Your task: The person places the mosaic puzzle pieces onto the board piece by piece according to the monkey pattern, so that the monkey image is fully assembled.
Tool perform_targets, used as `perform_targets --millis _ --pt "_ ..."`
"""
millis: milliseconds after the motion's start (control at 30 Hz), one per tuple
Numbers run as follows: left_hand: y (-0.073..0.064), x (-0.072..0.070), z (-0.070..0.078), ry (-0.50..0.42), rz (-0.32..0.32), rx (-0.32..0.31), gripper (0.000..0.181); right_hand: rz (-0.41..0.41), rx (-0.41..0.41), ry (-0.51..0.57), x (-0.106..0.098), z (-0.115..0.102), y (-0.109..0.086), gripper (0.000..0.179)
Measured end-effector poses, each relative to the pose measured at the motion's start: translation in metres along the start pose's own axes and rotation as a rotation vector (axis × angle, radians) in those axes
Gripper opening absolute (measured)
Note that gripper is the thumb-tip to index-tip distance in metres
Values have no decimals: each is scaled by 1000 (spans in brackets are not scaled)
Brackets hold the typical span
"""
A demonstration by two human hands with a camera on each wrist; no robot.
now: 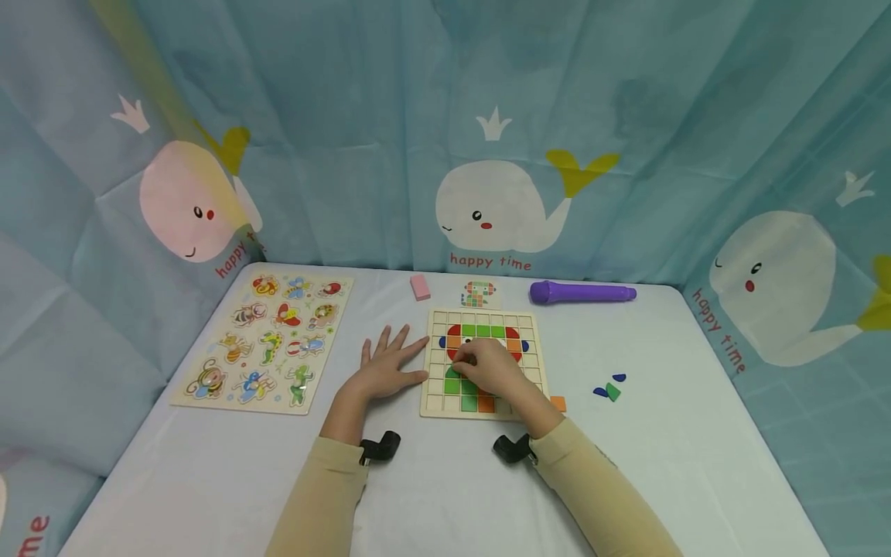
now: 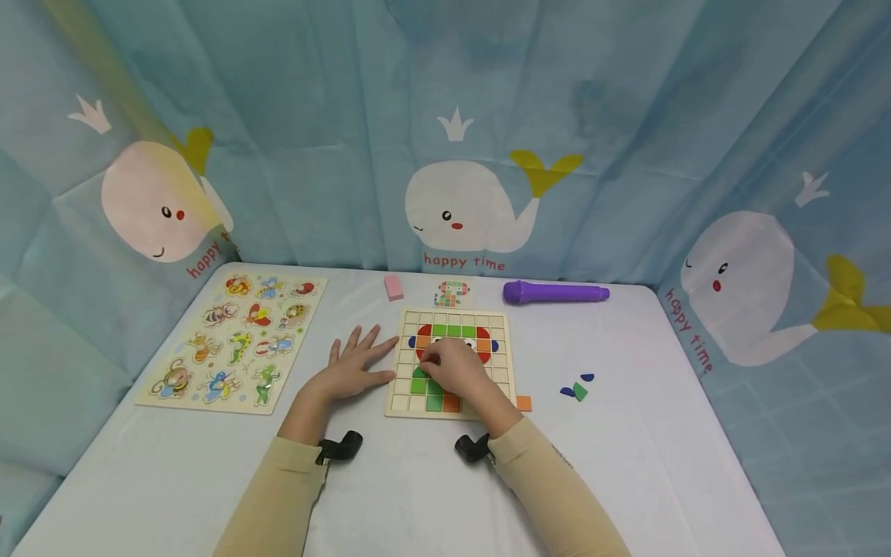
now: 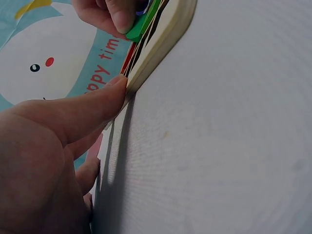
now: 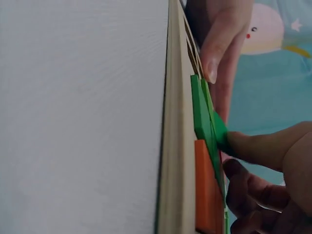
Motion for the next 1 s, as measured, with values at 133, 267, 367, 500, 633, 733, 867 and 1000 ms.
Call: perform_targets --millis 133,267,367,500,633,733,867,1000 --pt "0 0 -1 1 0 5 72 1 10 -53 1 -1 0 7" --pt "1 1 -1 1 1 6 72 -2 18 -36 0 0 -2 8" --pt "1 1 -1 -1 3 2 72 1 34 -16 -2 1 -5 8" --pt "2 1 -1 1 3 -4 72 16 82 21 -9 6 -13 13" --pt "1 1 -1 -1 3 -7 72 44 101 55 -20 12 -24 14" --pt "-1 1 0 -7 7 -9 72 63 110 71 -27 19 -32 13" --pt "-1 1 0 -15 10 -9 72 83 133 94 -35 30 -43 17" --pt "-1 1 1 -12 7 -12 72 90 153 119 -44 38 -53 23"
Point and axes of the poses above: each hand's wrist, its own y-axis towards the middle knuckle, its own x-axis out of the palm, z = x × y, the point moved 4 cm from there along y, towards the middle knuckle, and after that the axes turned 3 degrees about -x, right-handed, at the moved point
